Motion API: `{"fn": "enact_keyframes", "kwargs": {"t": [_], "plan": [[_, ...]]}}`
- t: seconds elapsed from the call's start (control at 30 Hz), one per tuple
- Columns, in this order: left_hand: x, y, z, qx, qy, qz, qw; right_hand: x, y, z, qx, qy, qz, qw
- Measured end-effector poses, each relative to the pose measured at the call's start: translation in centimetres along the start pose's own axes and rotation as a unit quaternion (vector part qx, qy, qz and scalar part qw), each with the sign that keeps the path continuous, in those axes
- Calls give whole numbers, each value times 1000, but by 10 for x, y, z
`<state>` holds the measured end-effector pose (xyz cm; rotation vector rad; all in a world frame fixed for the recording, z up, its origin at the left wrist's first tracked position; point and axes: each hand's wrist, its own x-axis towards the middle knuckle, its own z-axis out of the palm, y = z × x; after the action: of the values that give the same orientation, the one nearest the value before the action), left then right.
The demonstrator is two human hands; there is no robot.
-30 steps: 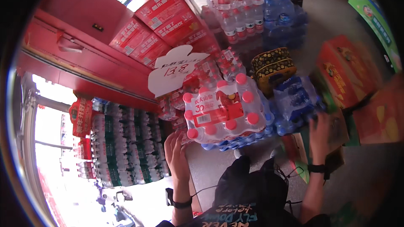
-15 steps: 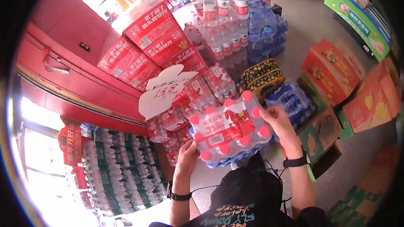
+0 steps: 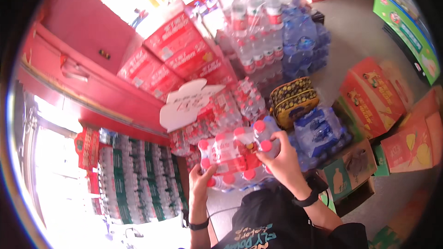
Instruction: Wiping down packs of bottled water with a rag in a supermarket.
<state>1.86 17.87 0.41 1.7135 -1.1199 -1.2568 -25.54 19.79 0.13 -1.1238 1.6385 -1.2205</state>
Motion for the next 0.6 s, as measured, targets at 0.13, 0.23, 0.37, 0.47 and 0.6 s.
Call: {"fn": "enact_keyframes", "kwargs": {"t": [0.13, 0.23, 0.37, 0.47, 0.6], "plan": [[1, 19, -16, 26, -34, 31, 999, -18, -38, -20, -4, 39, 12, 999], [-6, 66, -12, 17, -112, 37, 993, -43, -52, -32, 37, 64, 62, 995], [-38, 95, 3, -39, -311, 24, 949, -132, -47, -61, 25, 172, 92, 980], [-11, 86, 3, -1, -377, -43, 925, -208, -46, -38, 44, 298, 139, 943], [8, 62, 51, 111, -637, 102, 756, -283, -63, -6, 43, 437, 235, 867]]}}
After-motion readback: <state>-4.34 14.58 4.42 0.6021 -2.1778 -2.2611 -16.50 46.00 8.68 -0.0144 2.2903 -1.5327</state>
